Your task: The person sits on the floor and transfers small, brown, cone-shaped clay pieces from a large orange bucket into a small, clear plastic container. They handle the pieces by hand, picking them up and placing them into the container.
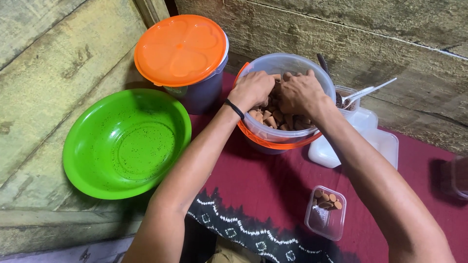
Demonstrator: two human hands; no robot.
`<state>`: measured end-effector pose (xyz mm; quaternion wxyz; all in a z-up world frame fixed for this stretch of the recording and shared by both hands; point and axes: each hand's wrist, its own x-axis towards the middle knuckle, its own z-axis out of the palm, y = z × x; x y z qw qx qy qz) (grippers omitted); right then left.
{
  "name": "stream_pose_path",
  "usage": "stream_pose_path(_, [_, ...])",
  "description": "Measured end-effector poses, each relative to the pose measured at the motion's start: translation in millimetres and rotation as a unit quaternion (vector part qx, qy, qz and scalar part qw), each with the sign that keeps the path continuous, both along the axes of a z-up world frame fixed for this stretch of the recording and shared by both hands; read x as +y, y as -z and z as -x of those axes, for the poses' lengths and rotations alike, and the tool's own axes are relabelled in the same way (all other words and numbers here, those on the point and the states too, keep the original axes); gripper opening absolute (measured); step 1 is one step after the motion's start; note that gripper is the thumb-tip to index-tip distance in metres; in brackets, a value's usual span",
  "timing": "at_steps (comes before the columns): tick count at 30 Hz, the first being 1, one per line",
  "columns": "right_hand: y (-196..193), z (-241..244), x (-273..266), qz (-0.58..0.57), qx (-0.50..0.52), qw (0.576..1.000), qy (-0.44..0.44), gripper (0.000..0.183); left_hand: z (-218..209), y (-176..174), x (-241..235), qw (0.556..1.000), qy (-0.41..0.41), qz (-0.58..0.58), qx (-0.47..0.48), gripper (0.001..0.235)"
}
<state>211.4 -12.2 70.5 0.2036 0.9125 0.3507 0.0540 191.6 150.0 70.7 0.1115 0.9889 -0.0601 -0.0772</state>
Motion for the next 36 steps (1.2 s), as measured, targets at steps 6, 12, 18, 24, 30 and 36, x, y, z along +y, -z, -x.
stream_pose_path(6, [8,-12,-9,-0.115,0.132,0.985,0.003,0.033,9,-21,-10,0.998,0.007,0.057,-0.026,0.041])
stream_pose_path(12, [-2,-7,-12,-0.163,0.132,0.978,0.000,0.031,12,-20,-1,0.997,0.005,0.053,-0.062,0.029])
stream_pose_path(18, [3,-17,-15,-0.173,0.131,0.976,-0.005,0.031,39,-55,-4,0.991,-0.031,0.120,-0.046,0.028])
stream_pose_path(24, [-34,15,-7,-0.197,0.146,0.969,0.013,0.029,35,-50,0,0.986,0.019,0.113,-0.119,0.018])
stream_pose_path(30, [-33,8,-7,-0.200,0.182,0.962,0.037,0.031,8,-17,10,0.969,0.039,0.103,-0.222,0.008])
stream_pose_path(36, [-35,9,-7,-0.220,0.170,0.960,0.038,0.029,23,-34,13,0.962,0.051,0.166,-0.211,0.010])
